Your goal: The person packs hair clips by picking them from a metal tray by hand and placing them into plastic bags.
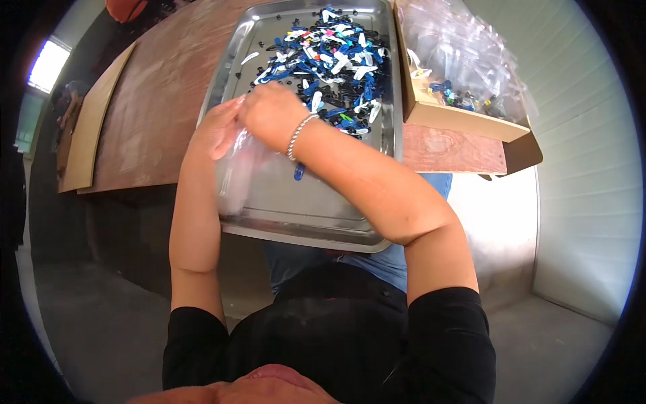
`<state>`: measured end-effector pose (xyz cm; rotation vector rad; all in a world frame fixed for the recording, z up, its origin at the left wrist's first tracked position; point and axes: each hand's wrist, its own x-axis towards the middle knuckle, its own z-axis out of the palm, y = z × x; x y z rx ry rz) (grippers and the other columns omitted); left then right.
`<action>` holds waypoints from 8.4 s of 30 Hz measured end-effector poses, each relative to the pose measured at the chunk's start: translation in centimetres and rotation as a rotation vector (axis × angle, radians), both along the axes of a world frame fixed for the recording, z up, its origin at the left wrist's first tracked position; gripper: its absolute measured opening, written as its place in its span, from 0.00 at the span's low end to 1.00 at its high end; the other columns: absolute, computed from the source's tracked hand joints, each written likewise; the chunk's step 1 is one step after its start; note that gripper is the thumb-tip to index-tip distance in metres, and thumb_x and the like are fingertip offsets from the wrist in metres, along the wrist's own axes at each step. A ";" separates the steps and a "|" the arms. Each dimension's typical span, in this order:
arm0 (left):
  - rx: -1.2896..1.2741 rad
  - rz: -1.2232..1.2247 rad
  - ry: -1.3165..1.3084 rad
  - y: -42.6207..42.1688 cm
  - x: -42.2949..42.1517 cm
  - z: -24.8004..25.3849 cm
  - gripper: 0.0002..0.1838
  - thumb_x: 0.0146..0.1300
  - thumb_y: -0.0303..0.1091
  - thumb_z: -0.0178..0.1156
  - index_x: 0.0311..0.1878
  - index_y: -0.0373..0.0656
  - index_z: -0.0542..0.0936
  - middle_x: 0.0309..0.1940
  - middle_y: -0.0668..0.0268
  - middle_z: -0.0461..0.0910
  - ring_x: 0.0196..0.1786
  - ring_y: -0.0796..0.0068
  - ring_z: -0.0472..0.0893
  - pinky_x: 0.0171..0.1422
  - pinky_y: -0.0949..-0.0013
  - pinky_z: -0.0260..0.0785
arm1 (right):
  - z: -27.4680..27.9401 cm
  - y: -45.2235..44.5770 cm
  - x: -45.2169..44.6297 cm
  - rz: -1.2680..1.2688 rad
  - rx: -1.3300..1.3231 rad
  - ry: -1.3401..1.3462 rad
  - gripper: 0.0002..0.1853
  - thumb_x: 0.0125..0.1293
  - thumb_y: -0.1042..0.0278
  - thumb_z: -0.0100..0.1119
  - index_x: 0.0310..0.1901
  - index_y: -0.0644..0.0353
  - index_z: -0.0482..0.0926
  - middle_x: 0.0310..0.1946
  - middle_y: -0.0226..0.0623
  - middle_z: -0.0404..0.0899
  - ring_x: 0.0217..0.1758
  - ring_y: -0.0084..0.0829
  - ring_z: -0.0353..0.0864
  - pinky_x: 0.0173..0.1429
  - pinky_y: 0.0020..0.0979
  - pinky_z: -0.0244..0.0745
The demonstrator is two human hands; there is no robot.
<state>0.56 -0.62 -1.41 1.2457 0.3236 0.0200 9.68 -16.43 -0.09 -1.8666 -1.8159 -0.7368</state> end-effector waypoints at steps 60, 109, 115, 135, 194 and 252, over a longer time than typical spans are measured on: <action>0.358 -0.028 0.087 -2.0 0.4 -0.1 0.19 0.58 0.21 0.61 0.54 0.35 0.75 0.39 0.62 0.81 0.43 0.77 0.80 0.49 0.73 0.72 | 0.5 -1.2 4.0 -0.201 -0.055 0.929 0.20 0.54 0.73 0.64 0.50 0.60 0.75 0.36 0.37 0.82 0.38 0.31 0.81 0.46 0.28 0.76; 0.428 -0.152 -0.005 -2.2 0.0 0.6 0.22 0.55 0.22 0.65 0.55 0.38 0.74 0.45 0.65 0.77 0.48 0.77 0.77 0.52 0.74 0.72 | 4.2 -5.1 4.8 -0.026 -0.251 0.935 0.06 0.57 0.71 0.64 0.31 0.64 0.80 0.33 0.40 0.82 0.35 0.31 0.81 0.44 0.29 0.75; 0.559 -0.052 -0.007 -2.1 0.3 0.5 0.20 0.57 0.24 0.64 0.54 0.41 0.76 0.43 0.65 0.78 0.45 0.77 0.77 0.47 0.74 0.72 | 3.3 -10.8 4.7 -0.335 -0.591 0.561 0.24 0.47 0.63 0.71 0.46 0.61 0.75 0.37 0.45 0.81 0.41 0.43 0.80 0.47 0.37 0.74; 0.411 0.142 0.048 -0.8 0.6 -1.0 0.24 0.56 0.31 0.66 0.56 0.38 0.74 0.44 0.63 0.80 0.44 0.77 0.78 0.47 0.70 0.68 | -1.9 -0.3 8.5 -0.335 -0.539 0.579 0.20 0.50 0.71 0.66 0.45 0.63 0.74 0.34 0.47 0.79 0.41 0.43 0.80 0.47 0.39 0.74; 0.779 0.127 0.041 -2.7 0.6 -0.2 0.21 0.54 0.27 0.66 0.53 0.42 0.76 0.40 0.61 0.80 0.43 0.73 0.79 0.48 0.70 0.72 | 1.6 -2.4 8.0 0.134 -0.009 2.060 0.08 0.70 0.69 0.49 0.44 0.64 0.74 0.40 0.40 0.79 0.41 0.29 0.82 0.44 0.26 0.80; 0.247 0.163 0.045 -2.5 0.5 0.5 0.24 0.55 0.29 0.67 0.56 0.45 0.75 0.48 0.64 0.73 0.41 0.78 0.75 0.43 0.70 0.75 | 1.2 -5.1 7.3 -0.255 -0.846 0.608 0.10 0.43 0.76 0.63 0.31 0.60 0.80 0.30 0.42 0.81 0.36 0.41 0.81 0.40 0.35 0.75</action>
